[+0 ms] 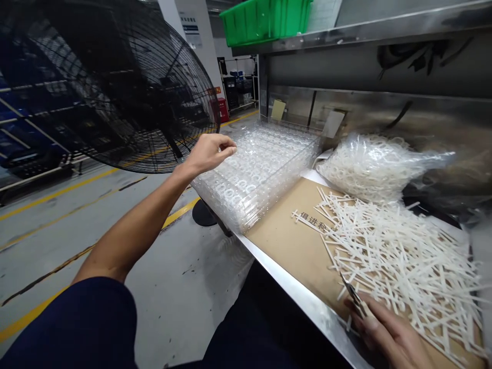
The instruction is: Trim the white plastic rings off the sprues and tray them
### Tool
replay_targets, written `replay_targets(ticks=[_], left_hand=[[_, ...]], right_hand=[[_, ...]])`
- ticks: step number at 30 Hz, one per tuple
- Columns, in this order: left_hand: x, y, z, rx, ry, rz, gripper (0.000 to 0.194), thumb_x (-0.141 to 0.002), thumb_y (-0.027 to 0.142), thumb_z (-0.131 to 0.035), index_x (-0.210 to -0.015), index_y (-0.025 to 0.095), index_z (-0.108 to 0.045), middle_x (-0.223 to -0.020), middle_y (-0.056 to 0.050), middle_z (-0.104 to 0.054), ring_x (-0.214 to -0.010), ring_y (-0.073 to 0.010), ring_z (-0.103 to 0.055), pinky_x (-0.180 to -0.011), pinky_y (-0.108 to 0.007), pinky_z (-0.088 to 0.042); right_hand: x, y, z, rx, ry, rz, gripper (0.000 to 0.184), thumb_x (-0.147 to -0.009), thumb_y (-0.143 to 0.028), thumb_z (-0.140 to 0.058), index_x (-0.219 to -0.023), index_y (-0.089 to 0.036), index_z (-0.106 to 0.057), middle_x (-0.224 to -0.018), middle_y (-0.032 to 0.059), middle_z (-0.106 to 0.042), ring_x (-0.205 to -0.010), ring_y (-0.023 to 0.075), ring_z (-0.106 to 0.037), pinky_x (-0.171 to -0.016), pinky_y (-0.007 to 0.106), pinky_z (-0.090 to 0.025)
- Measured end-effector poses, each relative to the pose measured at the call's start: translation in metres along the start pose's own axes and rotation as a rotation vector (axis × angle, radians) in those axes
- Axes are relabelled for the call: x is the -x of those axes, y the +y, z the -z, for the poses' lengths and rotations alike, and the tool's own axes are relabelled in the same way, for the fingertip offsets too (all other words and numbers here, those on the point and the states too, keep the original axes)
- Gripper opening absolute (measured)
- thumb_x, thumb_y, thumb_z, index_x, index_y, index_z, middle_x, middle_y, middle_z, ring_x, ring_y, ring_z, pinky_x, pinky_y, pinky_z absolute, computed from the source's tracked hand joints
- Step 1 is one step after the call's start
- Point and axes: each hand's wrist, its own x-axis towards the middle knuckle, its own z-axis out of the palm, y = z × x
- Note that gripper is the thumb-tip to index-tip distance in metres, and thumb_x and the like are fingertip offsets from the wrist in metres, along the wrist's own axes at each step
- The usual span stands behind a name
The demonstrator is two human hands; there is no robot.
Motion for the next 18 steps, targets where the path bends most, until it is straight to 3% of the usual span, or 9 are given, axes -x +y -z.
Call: replay_targets(ticks=[2, 6, 8, 12, 15, 18], left_hand=[[0.019, 0.036, -0.002, 0.021, 0.056, -0.07, 0.007, -0.084, 0.024, -0.076, -0.09, 0.023, -0.081, -0.092, -0.001, -0.078, -0.082, -0.0171, -0.065, -0.078, -0.031, -0.046], [0.065, 0.107, -0.032, -0.02, 0.046, -0.332, 0.019, -0.09, 0.026, -0.076, -0.107, 0.021, -0.08, -0.097, 0.002, -0.079, -0.087, -0.0145, -0.069, -0.083, -0.029, -0.047], [0.084, 0.133, -0.061, 0.125, -0.104, -0.412, 0.021, -0.092, 0.026, -0.074, -0.113, 0.022, -0.078, -0.104, -0.001, -0.079, -0.092, -0.0181, -0.071, -0.084, -0.031, -0.051], [0.102, 0.181, -0.136, 0.359, -0.442, -0.49, 0.023, -0.098, 0.028, -0.066, -0.118, 0.022, -0.076, -0.109, -0.008, -0.076, -0.096, -0.023, -0.072, -0.084, -0.033, -0.053], [0.105, 0.21, -0.185, 0.297, -0.673, -0.596, 0.027, -0.101, 0.026, -0.06, -0.124, 0.021, -0.072, -0.11, -0.01, -0.072, -0.098, -0.0237, -0.07, -0.084, -0.033, -0.052], [0.107, 0.231, -0.216, 0.147, -0.822, -0.694, 0.02, -0.097, 0.025, -0.063, -0.114, 0.02, -0.072, -0.103, -0.009, -0.071, -0.09, -0.0245, -0.07, -0.076, -0.033, -0.049]], right_hand=[[0.003, -0.008, -0.002, 0.11, -0.023, 0.193, 0.029, -0.096, -0.04, -0.065, -0.116, -0.024, -0.08, -0.111, 0.0118, -0.084, -0.097, 0.0329, -0.081, -0.078, 0.037, -0.067], [0.002, -0.024, -0.013, 0.237, -0.103, 0.62, 0.03, -0.096, -0.031, -0.056, -0.121, -0.017, -0.064, -0.091, 0.0124, -0.078, -0.074, 0.0261, -0.074, -0.067, 0.036, -0.06], [-0.002, -0.023, -0.017, 0.332, -0.13, 0.722, 0.03, -0.097, -0.037, -0.053, -0.118, -0.016, -0.059, -0.079, 0.0085, -0.07, -0.064, 0.0243, -0.065, -0.059, 0.035, -0.053], [-0.003, -0.02, -0.021, 0.419, -0.103, 0.791, 0.033, -0.101, -0.044, -0.048, -0.117, -0.017, -0.056, -0.076, 0.0059, -0.064, -0.061, 0.0231, -0.058, -0.056, 0.034, -0.045], [-0.001, -0.019, -0.022, 0.423, -0.07, 0.856, 0.033, -0.101, -0.043, -0.047, -0.117, -0.016, -0.056, -0.077, 0.0066, -0.064, -0.062, 0.0244, -0.058, -0.056, 0.035, -0.044], [0.0, -0.019, -0.023, 0.415, -0.06, 0.913, 0.035, -0.102, -0.045, -0.046, -0.117, -0.015, -0.056, -0.076, 0.0064, -0.064, -0.064, 0.0255, -0.059, -0.057, 0.036, -0.045]])
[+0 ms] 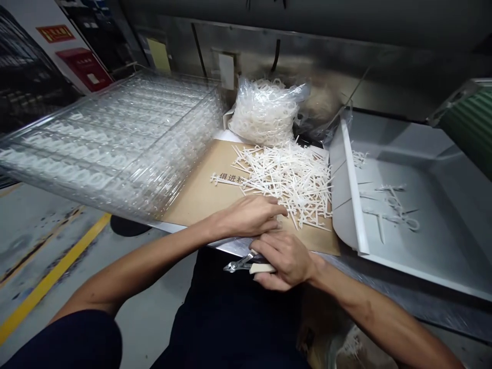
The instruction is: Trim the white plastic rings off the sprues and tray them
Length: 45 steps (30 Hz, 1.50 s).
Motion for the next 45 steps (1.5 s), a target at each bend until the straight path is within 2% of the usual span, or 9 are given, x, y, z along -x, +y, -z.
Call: replay_targets(ticks=[6, 12, 20, 24, 29, 32, 36, 40, 45], left_hand=[[-0.012, 0.006, -0.006, -0.034, 0.019, 0.042, 0.015, -0.093, 0.018, -0.058, -0.106, 0.02, -0.066, -0.098, -0.006, -0.071, -0.083, -0.0217, -0.066, -0.072, -0.032, -0.044], [0.015, -0.003, 0.012, 0.284, 0.316, 0.151, 0.006, -0.089, 0.014, -0.06, -0.091, 0.019, -0.061, -0.082, 0.001, -0.063, -0.073, -0.0138, -0.056, -0.07, -0.027, -0.043], [0.054, -0.008, 0.003, 0.893, 0.705, 0.372, 0.015, -0.086, 0.017, -0.073, -0.094, 0.019, -0.06, -0.09, -0.002, -0.063, -0.081, -0.0129, -0.062, -0.076, -0.024, -0.05], [0.055, -0.01, -0.008, 1.047, 0.766, 0.4, 0.019, -0.08, 0.016, -0.077, -0.094, 0.018, -0.063, -0.087, -0.001, -0.065, -0.077, -0.0115, -0.063, -0.071, -0.021, -0.051], [0.052, -0.009, -0.027, 1.097, 0.761, 0.478, 0.014, -0.082, 0.02, -0.077, -0.092, 0.015, -0.068, -0.08, -0.001, -0.066, -0.067, -0.0099, -0.063, -0.063, -0.02, -0.051], [0.052, -0.006, -0.035, 0.977, 0.768, 0.462, 0.009, -0.09, 0.022, -0.07, -0.097, 0.017, -0.067, -0.08, -0.002, -0.068, -0.068, -0.0131, -0.068, -0.065, -0.024, -0.055], [0.056, -0.005, -0.042, 0.392, 0.888, 0.192, 0.019, -0.089, 0.007, -0.065, -0.102, 0.02, -0.069, -0.093, -0.005, -0.071, -0.085, -0.0174, -0.072, -0.079, -0.029, -0.059], [0.06, -0.006, -0.05, 0.057, 0.926, -0.057, 0.036, -0.085, -0.002, -0.068, -0.112, 0.021, -0.071, -0.099, -0.007, -0.074, -0.094, -0.019, -0.073, -0.087, -0.029, -0.061], [0.061, -0.006, -0.062, -0.091, 0.928, -0.279, 0.026, -0.09, 0.005, -0.071, -0.115, 0.012, -0.071, -0.101, -0.012, -0.073, -0.096, -0.0205, -0.074, -0.085, -0.03, -0.065]], right_hand=[[0.001, 0.0, 0.001, 0.023, -0.002, 0.001, 0.036, -0.102, -0.049, -0.048, -0.111, -0.016, -0.057, -0.074, 0.0036, -0.059, -0.062, 0.0235, -0.059, -0.056, 0.035, -0.045], [-0.003, 0.001, 0.009, -0.075, 0.114, -0.068, 0.032, -0.101, -0.046, -0.049, -0.112, -0.017, -0.057, -0.074, 0.0034, -0.06, -0.061, 0.0215, -0.057, -0.056, 0.034, -0.045], [-0.005, 0.0, 0.029, -0.359, 0.261, -0.551, 0.025, -0.101, -0.037, -0.054, -0.116, -0.02, -0.065, -0.086, 0.0043, -0.068, -0.074, 0.02, -0.063, -0.07, 0.033, -0.051], [0.001, 0.005, 0.022, -0.553, 0.275, -0.773, 0.036, -0.105, -0.05, -0.053, -0.115, -0.019, -0.069, -0.084, 0.0033, -0.064, -0.066, 0.0169, -0.057, -0.061, 0.03, -0.047], [0.004, 0.009, 0.016, -0.857, 0.373, -0.908, 0.047, -0.102, -0.06, -0.057, -0.117, -0.017, -0.07, -0.086, 0.0022, -0.058, -0.064, 0.014, -0.05, -0.058, 0.028, -0.043], [0.001, 0.009, 0.017, -0.934, 0.432, -0.917, 0.047, -0.097, -0.057, -0.068, -0.122, -0.018, -0.068, -0.095, 0.0036, -0.063, -0.072, 0.0151, -0.055, -0.064, 0.029, -0.047], [-0.004, 0.012, 0.016, -0.999, 0.601, -0.987, 0.047, -0.09, -0.048, -0.08, -0.123, -0.018, -0.065, -0.108, 0.0076, -0.071, -0.077, 0.0155, -0.062, -0.068, 0.029, -0.051], [-0.007, 0.016, 0.011, -1.005, 0.674, -1.137, 0.049, -0.083, -0.045, -0.088, -0.116, -0.016, -0.067, -0.097, 0.0051, -0.073, -0.07, 0.0138, -0.063, -0.062, 0.027, -0.05], [-0.009, 0.019, 0.01, -1.0, 0.641, -1.201, 0.046, -0.073, -0.038, -0.093, -0.108, -0.017, -0.072, -0.078, -0.0018, -0.068, -0.062, 0.0123, -0.06, -0.057, 0.025, -0.048]])
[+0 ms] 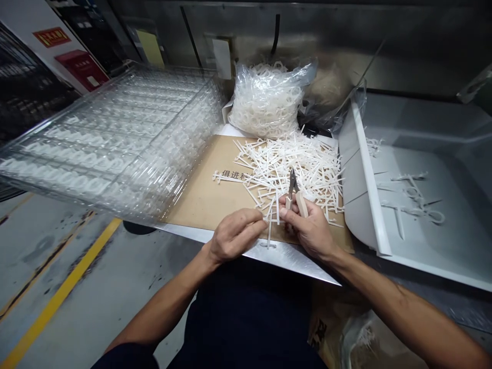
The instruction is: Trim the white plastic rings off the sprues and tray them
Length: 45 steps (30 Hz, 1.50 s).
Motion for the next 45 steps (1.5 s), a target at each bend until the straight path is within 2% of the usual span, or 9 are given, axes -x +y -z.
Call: replay_targets(ticks=[2, 4, 9, 13, 21, 30, 35, 40, 45], left_hand=[[0.001, 0.002, 0.0, 0.031, -0.033, -0.049, 0.023, -0.092, 0.006, -0.069, -0.115, 0.01, -0.07, -0.101, -0.013, -0.073, -0.097, -0.0217, -0.074, -0.085, -0.031, -0.066], [0.0, 0.005, 0.002, 0.08, -0.042, 0.005, 0.026, -0.092, 0.005, -0.067, -0.117, 0.011, -0.069, -0.103, -0.013, -0.072, -0.099, -0.0211, -0.074, -0.085, -0.031, -0.065], [-0.005, 0.011, 0.01, 0.276, -0.086, 0.448, 0.036, -0.094, 0.022, -0.068, -0.129, 0.016, -0.065, -0.11, -0.012, -0.069, -0.1, -0.0216, -0.068, -0.086, -0.036, -0.061], [-0.004, 0.013, 0.009, 0.367, -0.215, 0.635, 0.035, -0.093, 0.02, -0.07, -0.127, 0.017, -0.067, -0.102, -0.007, -0.067, -0.09, -0.0164, -0.065, -0.081, -0.03, -0.057], [-0.001, 0.015, 0.006, 0.339, -0.23, 0.653, 0.035, -0.088, 0.016, -0.077, -0.122, 0.017, -0.069, -0.097, -0.004, -0.068, -0.084, -0.0132, -0.063, -0.074, -0.024, -0.052], [-0.004, 0.018, 0.005, 0.33, -0.086, 0.633, 0.028, -0.09, 0.016, -0.078, -0.117, 0.017, -0.072, -0.092, -0.004, -0.07, -0.079, -0.0123, -0.065, -0.069, -0.022, -0.054], [0.003, 0.005, 0.006, 0.256, 0.111, 0.685, 0.032, -0.087, 0.015, -0.08, -0.118, 0.019, -0.073, -0.097, -0.004, -0.073, -0.084, -0.0138, -0.068, -0.077, -0.025, -0.056], [0.011, -0.008, 0.001, 0.352, 0.374, 0.891, 0.028, -0.087, 0.023, -0.082, -0.114, 0.018, -0.075, -0.096, -0.004, -0.072, -0.086, -0.0147, -0.07, -0.08, -0.026, -0.057], [0.013, -0.007, -0.004, 0.387, 0.429, 0.884, 0.032, -0.085, 0.024, -0.085, -0.114, 0.018, -0.075, -0.095, -0.004, -0.072, -0.085, -0.0147, -0.069, -0.078, -0.026, -0.057]], right_hand=[[0.0, -0.003, -0.001, 0.026, 0.002, 0.01, 0.044, -0.07, -0.035, -0.094, -0.105, -0.017, -0.073, -0.08, -0.002, -0.068, -0.06, 0.0113, -0.059, -0.055, 0.025, -0.047], [0.001, -0.006, -0.001, 0.063, -0.001, 0.031, 0.042, -0.071, -0.033, -0.093, -0.103, -0.017, -0.073, -0.083, -0.0014, -0.069, -0.062, 0.0115, -0.06, -0.055, 0.025, -0.046], [0.002, -0.009, -0.001, 0.168, 0.017, 0.143, 0.036, -0.075, -0.035, -0.09, -0.101, -0.018, -0.073, -0.084, 0.0, -0.07, -0.07, 0.0138, -0.062, -0.063, 0.027, -0.05], [0.003, -0.007, 0.0, 0.199, 0.039, 0.2, 0.035, -0.078, -0.038, -0.087, -0.102, -0.018, -0.072, -0.087, 0.0014, -0.071, -0.072, 0.0152, -0.063, -0.066, 0.029, -0.052], [0.005, -0.006, 0.0, 0.206, 0.111, 0.196, 0.04, -0.072, -0.038, -0.092, -0.103, -0.019, -0.076, -0.089, 0.0032, -0.076, -0.074, 0.0167, -0.066, -0.067, 0.03, -0.055], [0.006, -0.006, 0.001, 0.192, 0.069, 0.189, 0.033, -0.079, -0.037, -0.09, -0.103, -0.02, -0.075, -0.092, 0.0031, -0.074, -0.075, 0.0159, -0.064, -0.069, 0.029, -0.054], [0.006, -0.005, 0.008, 0.07, -0.117, 0.113, 0.037, -0.095, -0.05, -0.075, -0.118, -0.022, -0.07, -0.104, 0.0051, -0.07, -0.082, 0.017, -0.065, -0.075, 0.031, -0.055], [0.013, -0.009, 0.012, 0.352, -0.297, 0.083, 0.045, -0.105, -0.059, -0.053, -0.122, -0.02, -0.069, -0.098, 0.006, -0.068, -0.076, 0.0172, -0.061, -0.069, 0.031, -0.051], [0.021, -0.016, 0.007, 0.596, -0.417, 0.072, 0.042, -0.108, -0.057, -0.047, -0.104, -0.021, -0.067, -0.088, 0.0032, -0.064, -0.072, 0.0172, -0.055, -0.066, 0.031, -0.046]])
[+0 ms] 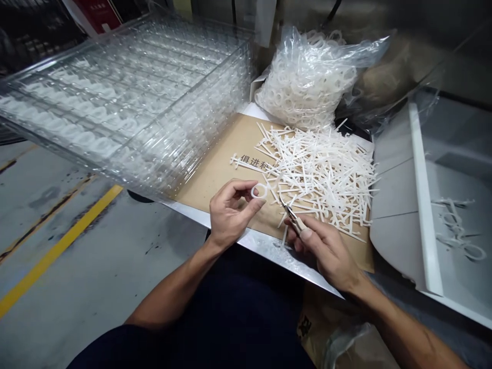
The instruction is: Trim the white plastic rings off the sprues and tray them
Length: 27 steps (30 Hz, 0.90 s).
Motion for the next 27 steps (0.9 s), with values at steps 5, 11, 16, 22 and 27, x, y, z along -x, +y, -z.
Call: replay_targets(ticks=[5, 11, 16, 22, 27], left_hand=[[0.0023, -0.0004, 0.0, -0.017, -0.051, -0.079, 0.033, -0.082, 0.02, -0.087, -0.114, 0.019, -0.076, -0.098, -0.005, -0.071, -0.085, -0.0153, -0.068, -0.077, -0.028, -0.056], [0.0002, -0.0007, -0.0016, -0.077, -0.096, -0.215, 0.036, -0.082, 0.019, -0.087, -0.116, 0.019, -0.075, -0.091, -0.005, -0.072, -0.081, -0.0162, -0.068, -0.074, -0.03, -0.057], [-0.0004, 0.0008, -0.0031, -0.092, -0.086, -0.246, 0.035, -0.083, 0.02, -0.087, -0.116, 0.019, -0.075, -0.09, -0.004, -0.072, -0.08, -0.0157, -0.068, -0.072, -0.029, -0.056], [-0.0001, 0.0031, -0.0035, -0.121, -0.11, -0.238, 0.031, -0.087, 0.025, -0.085, -0.116, 0.019, -0.074, -0.089, -0.004, -0.072, -0.079, -0.0153, -0.068, -0.072, -0.029, -0.057], [-0.0002, 0.0048, -0.0045, -0.136, -0.121, -0.272, 0.031, -0.087, 0.022, -0.084, -0.116, 0.02, -0.073, -0.089, -0.003, -0.073, -0.079, -0.0147, -0.068, -0.072, -0.029, -0.057]], right_hand=[[-0.0014, -0.003, -0.0015, 0.042, -0.008, -0.011, 0.042, -0.108, -0.057, -0.045, -0.095, -0.021, -0.063, -0.085, 0.0028, -0.064, -0.07, 0.0176, -0.055, -0.065, 0.032, -0.044], [-0.0027, -0.0035, -0.0011, 0.022, -0.018, -0.022, 0.042, -0.108, -0.057, -0.046, -0.091, -0.022, -0.06, -0.087, 0.0026, -0.064, -0.07, 0.0171, -0.055, -0.065, 0.032, -0.043], [-0.0023, -0.0038, -0.0009, 0.015, -0.022, -0.02, 0.04, -0.108, -0.056, -0.046, -0.093, -0.022, -0.061, -0.087, 0.0019, -0.063, -0.069, 0.0169, -0.054, -0.066, 0.032, -0.043], [-0.0022, -0.0017, -0.001, 0.009, -0.012, -0.027, 0.042, -0.107, -0.058, -0.048, -0.092, -0.022, -0.061, -0.088, 0.003, -0.064, -0.068, 0.0173, -0.055, -0.065, 0.032, -0.044], [-0.002, -0.0006, -0.0019, -0.001, 0.0, -0.023, 0.042, -0.108, -0.057, -0.047, -0.097, -0.021, -0.066, -0.087, 0.0033, -0.063, -0.068, 0.0177, -0.054, -0.065, 0.033, -0.044]])
